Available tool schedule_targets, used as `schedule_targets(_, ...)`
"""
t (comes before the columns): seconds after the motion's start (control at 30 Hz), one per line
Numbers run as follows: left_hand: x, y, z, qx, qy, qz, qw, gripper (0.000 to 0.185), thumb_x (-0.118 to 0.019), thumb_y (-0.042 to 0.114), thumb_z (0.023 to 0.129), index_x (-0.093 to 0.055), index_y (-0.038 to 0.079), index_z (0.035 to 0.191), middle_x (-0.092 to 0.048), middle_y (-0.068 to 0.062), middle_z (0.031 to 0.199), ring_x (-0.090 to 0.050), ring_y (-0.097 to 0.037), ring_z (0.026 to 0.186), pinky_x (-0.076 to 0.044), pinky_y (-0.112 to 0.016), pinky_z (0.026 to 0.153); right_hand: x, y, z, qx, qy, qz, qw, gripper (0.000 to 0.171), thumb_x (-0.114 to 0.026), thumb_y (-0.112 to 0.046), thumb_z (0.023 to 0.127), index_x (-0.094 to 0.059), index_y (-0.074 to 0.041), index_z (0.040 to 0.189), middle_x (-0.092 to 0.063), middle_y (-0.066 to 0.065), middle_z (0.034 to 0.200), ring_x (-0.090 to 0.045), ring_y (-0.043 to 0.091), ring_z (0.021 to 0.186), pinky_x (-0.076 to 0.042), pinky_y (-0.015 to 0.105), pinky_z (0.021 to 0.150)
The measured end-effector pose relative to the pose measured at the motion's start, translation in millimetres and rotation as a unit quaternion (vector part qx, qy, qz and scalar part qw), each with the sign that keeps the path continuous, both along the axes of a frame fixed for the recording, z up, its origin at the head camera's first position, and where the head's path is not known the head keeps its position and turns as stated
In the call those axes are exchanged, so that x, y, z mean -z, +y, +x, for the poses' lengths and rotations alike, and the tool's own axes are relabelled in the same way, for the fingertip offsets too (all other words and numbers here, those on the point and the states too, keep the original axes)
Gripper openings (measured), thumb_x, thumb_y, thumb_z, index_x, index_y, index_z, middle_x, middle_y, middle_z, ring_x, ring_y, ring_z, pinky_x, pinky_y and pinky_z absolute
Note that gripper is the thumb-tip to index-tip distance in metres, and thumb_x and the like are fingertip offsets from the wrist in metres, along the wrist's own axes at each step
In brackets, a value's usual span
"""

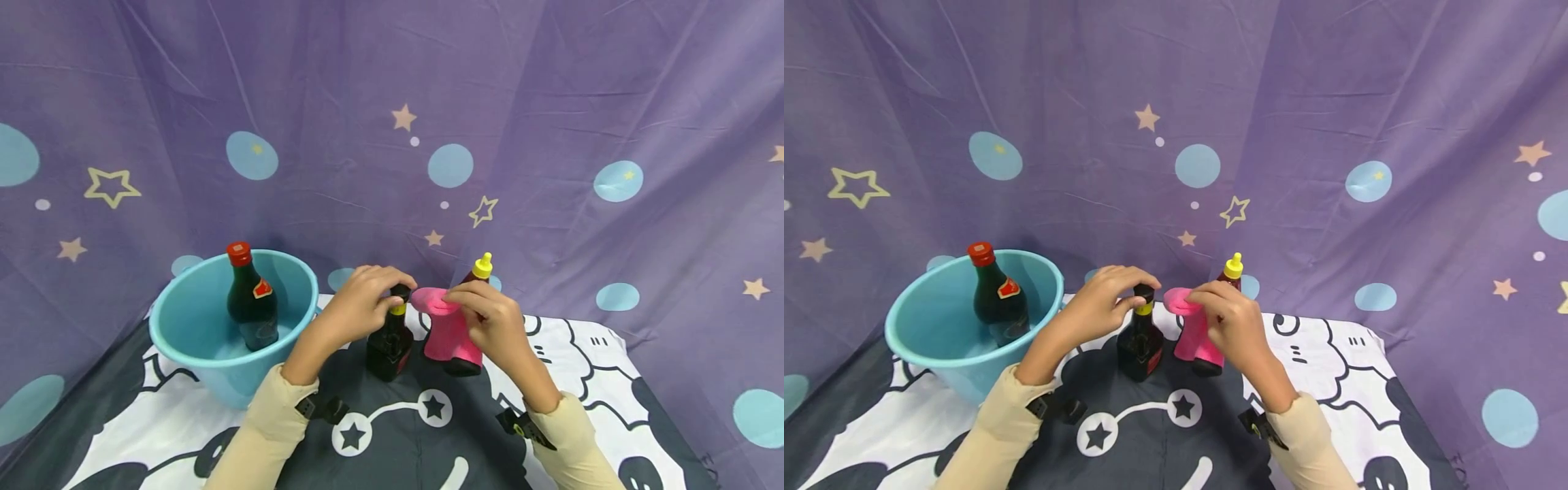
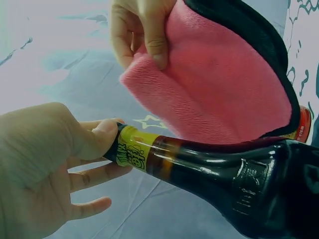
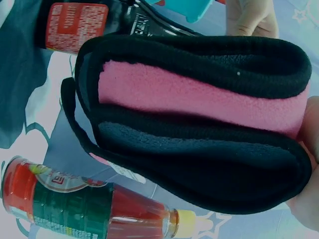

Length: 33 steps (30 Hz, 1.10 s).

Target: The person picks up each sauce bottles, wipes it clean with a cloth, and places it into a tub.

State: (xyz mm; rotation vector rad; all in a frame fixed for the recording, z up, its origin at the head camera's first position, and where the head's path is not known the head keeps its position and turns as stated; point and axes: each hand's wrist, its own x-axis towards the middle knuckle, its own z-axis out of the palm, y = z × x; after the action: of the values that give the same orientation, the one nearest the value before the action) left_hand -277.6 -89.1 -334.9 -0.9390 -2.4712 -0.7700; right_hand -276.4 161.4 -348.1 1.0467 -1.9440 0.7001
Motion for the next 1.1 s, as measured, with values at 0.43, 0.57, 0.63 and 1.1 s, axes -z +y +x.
schedule_targets(0.43,8.0,4,2.2,-0.006,0.113,-0.020,0.9934,0.014,-0.064,0.007,0.098,-0.073,0.010,0.109,-0.065,-0.005,0.115,-0.058,-0.024,0.106,-0.049,-0.044,0.100,-12.1,-20,-2.7,0.022,0.025,-0.102,0.994,0.038,-0.056,0.022,0.077,-0.079,-0.003,0.093,-0.076,0.010,0.092,-0.064,0.021,0.077,-0.038,0.021,0.058)
schedule_targets(0.57,8.2,5,2.4,-0.002,0.133,-0.010,0.9911,0.012,-0.066,0.004,0.095,-0.072,0.007,0.105,-0.065,-0.004,0.106,-0.058,-0.023,0.100,-0.051,-0.042,0.093,-6.5,-35,-0.4,-0.002,0.077,-0.142,0.987,0.033,-0.058,0.017,0.081,-0.078,0.000,0.101,-0.076,0.015,0.098,-0.069,0.026,0.084,-0.051,0.026,0.069)
schedule_targets(0.63,7.8,4,2.5,0.001,0.135,-0.010,0.9908,0.010,-0.067,0.002,0.094,-0.072,0.005,0.101,-0.064,-0.004,0.103,-0.057,-0.023,0.098,-0.051,-0.040,0.088,-0.7,-44,0.3,-0.018,0.118,-0.139,0.983,0.026,-0.060,0.013,0.087,-0.077,0.002,0.103,-0.074,0.017,0.099,-0.070,0.030,0.087,-0.056,0.030,0.078)
schedule_targets(1.1,4.1,-3,5.5,-0.009,0.153,-0.017,0.9880,0.024,-0.063,-0.007,0.085,-0.077,0.005,0.100,-0.071,-0.004,0.105,-0.063,-0.023,0.099,-0.053,-0.040,0.092,31.7,-61,2.6,-0.002,0.259,-0.013,0.966,0.020,-0.062,-0.002,0.097,-0.075,0.005,0.110,-0.074,0.018,0.099,-0.071,0.031,0.084,-0.060,0.039,0.078)
